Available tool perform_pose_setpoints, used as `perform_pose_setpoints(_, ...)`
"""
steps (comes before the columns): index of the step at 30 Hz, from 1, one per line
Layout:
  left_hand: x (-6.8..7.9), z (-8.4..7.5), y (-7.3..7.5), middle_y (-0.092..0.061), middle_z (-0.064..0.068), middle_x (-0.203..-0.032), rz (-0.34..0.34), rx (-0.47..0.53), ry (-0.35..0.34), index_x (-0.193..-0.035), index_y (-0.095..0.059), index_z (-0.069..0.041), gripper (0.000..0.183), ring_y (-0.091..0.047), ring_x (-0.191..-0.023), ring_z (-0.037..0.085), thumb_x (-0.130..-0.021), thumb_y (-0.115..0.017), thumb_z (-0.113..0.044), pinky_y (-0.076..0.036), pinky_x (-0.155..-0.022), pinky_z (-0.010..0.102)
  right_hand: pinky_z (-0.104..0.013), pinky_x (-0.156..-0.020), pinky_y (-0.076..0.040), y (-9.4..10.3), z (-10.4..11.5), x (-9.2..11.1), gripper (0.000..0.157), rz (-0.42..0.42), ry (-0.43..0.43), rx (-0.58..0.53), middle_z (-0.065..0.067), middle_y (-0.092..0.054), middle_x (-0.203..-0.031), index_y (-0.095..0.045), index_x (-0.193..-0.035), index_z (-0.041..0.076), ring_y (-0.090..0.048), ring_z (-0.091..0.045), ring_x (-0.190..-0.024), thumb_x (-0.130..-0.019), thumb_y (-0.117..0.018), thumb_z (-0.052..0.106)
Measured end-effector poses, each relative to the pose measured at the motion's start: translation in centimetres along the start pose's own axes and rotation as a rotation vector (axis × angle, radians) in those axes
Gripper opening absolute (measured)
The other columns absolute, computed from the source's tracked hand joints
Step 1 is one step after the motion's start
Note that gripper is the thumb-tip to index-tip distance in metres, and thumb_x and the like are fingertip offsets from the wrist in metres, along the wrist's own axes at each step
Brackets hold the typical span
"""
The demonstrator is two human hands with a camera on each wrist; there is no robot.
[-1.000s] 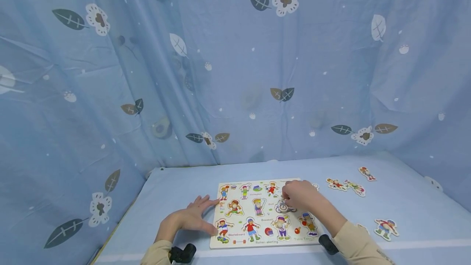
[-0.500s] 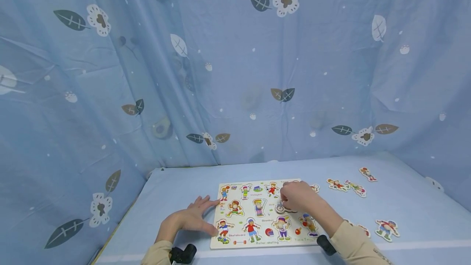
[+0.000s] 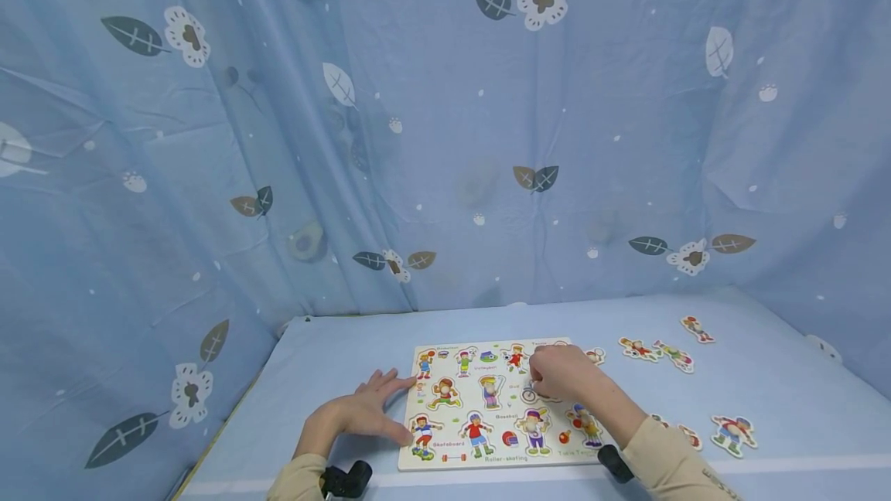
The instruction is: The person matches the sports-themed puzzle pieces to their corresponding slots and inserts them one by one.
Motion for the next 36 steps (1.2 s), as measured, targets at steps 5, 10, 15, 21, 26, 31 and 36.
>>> perform_pose_setpoints(5,-0.04,-0.11,0.08,-0.025,0.017,-0.161,0.008,-0.016,0.024,-0.15,-0.043,-0.023,0.099,-0.009,-0.15,0.044,-0.065,-0.081,-0.057,-0.011,-0.118,0.067,-0.031,-0.059,-0.042,-0.21,0.0,-0.05,0.027,0.007,-0.015,0.02,0.006,-0.049,-0.066,-0.056,-0.065,0.017,-0.043,-0.012,-0.06,-0.082,-0.078,0.017)
perform_pose_setpoints(10,0.04,-0.17,0.23,-0.026,0.015,-0.161,0.0,-0.03,0.04,-0.15,-0.044,-0.025,0.095,-0.009,-0.15,0.042,-0.067,-0.083,-0.051,-0.012,-0.119,0.065,-0.031,-0.059,-0.042,-0.32,0.04,-0.06,0.026,0.011,-0.019,0.022,0.006,-0.049,-0.067,-0.057,-0.066,0.017,-0.043,-0.012,-0.061,-0.083,-0.077,0.016)
perform_pose_setpoints(15,0.11,-0.1,0.21,-0.027,0.014,-0.161,0.002,-0.028,0.039,-0.15,-0.044,-0.026,0.093,-0.009,-0.151,0.042,-0.068,-0.082,-0.05,-0.012,-0.119,0.065,-0.032,-0.059,-0.042,-0.36,0.11,0.04,0.026,0.016,-0.015,0.009,0.006,-0.048,-0.068,-0.057,-0.067,0.016,-0.043,-0.012,-0.061,-0.084,-0.076,0.017)
perform_pose_setpoints(21,0.25,-0.36,0.18,-0.023,0.018,-0.162,0.025,-0.014,0.02,-0.152,-0.041,-0.023,0.099,-0.008,-0.15,0.045,-0.067,-0.081,-0.055,-0.01,-0.119,0.066,-0.034,-0.063,-0.046,-0.44,-0.06,0.03,0.023,0.039,-0.02,0.0,0.005,-0.051,-0.071,-0.06,-0.069,0.017,-0.046,-0.013,-0.063,-0.084,-0.076,0.018)
perform_pose_setpoints(26,0.21,-0.36,0.22,-0.022,0.019,-0.162,0.023,-0.002,0.009,-0.152,-0.041,-0.022,0.1,-0.007,-0.15,0.046,-0.067,-0.082,-0.055,-0.009,-0.119,0.066,-0.032,-0.063,-0.045,-0.34,-0.3,0.16,0.02,0.056,-0.023,-0.025,0.007,-0.051,-0.073,-0.061,-0.071,0.018,-0.046,-0.012,-0.064,-0.085,-0.076,0.018)
perform_pose_setpoints(31,-0.13,0.04,-0.05,-0.023,0.017,-0.162,0.013,-0.014,0.01,-0.152,-0.041,-0.025,0.1,-0.007,-0.15,0.044,-0.066,-0.081,-0.058,-0.009,-0.12,0.064,-0.032,-0.063,-0.043,-0.22,-0.5,0.34,0.017,0.061,-0.011,-0.042,0.007,-0.05,-0.075,-0.062,-0.074,0.019,-0.045,-0.012,-0.065,-0.086,-0.075,0.019)
perform_pose_setpoints(36,-0.1,-0.13,-0.02,-0.024,0.017,-0.161,0.009,-0.03,0.012,-0.151,-0.042,-0.023,0.099,-0.009,-0.15,0.044,-0.067,-0.081,-0.054,-0.011,-0.119,0.065,-0.033,-0.064,-0.045,-0.27,-0.86,0.4,0.01,0.071,0.002,-0.054,0.008,-0.053,-0.079,-0.067,-0.079,0.018,-0.046,-0.011,-0.066,-0.087,-0.074,0.02)
Point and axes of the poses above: each hand's wrist, its own x-axis away from the middle knuckle, its own y-axis out of the back of the hand, z = x × y, the point moved 5 cm from there along -x, towards the middle knuckle
